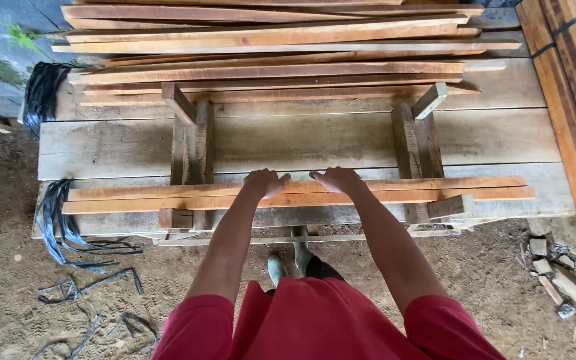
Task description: Organizing and stacking bundles of wooden planks on a workbench.
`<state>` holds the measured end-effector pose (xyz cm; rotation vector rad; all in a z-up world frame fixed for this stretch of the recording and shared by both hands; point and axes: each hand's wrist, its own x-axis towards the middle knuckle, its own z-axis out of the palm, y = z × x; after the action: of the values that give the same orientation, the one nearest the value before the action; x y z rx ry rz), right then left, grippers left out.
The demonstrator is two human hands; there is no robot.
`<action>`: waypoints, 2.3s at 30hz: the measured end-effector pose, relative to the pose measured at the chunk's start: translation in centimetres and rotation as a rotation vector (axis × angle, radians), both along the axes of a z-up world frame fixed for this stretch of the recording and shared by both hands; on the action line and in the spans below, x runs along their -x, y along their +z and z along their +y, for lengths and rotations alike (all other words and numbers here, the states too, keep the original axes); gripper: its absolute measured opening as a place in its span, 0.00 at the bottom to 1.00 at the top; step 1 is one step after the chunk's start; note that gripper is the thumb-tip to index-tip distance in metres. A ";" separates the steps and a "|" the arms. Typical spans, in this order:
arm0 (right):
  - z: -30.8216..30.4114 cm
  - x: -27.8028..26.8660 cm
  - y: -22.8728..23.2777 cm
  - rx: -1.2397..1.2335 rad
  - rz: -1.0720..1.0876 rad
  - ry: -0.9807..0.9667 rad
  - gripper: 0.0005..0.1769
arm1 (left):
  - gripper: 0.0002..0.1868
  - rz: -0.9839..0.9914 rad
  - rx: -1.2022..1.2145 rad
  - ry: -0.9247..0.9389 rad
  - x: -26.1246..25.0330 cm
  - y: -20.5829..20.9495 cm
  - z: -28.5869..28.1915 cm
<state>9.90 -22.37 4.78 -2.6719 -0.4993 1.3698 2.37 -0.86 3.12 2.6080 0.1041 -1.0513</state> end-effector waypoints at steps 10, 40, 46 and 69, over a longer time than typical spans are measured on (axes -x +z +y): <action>0.1 -0.5 -1.3 0.062 -0.038 0.001 0.49 | 0.48 -0.029 -0.030 0.004 0.2 -0.1 0.0; -4.7 -19.8 -13.6 -0.260 -0.766 0.253 0.45 | 0.37 -0.800 -0.386 -0.069 -12.5 -12.1 13.8; -4.4 -23.3 -13.2 -0.269 -0.792 0.207 0.43 | 0.39 -0.746 -0.447 -0.123 -15.3 -11.8 17.5; 2.2 -45.1 -13.7 -0.436 -1.343 0.340 0.42 | 0.37 -0.697 -0.449 0.120 -34.7 -12.9 28.8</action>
<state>54.98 -20.20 -8.96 -2.7451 -1.1584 -0.6955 37.08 27.94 -9.82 3.1541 0.3546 -0.0321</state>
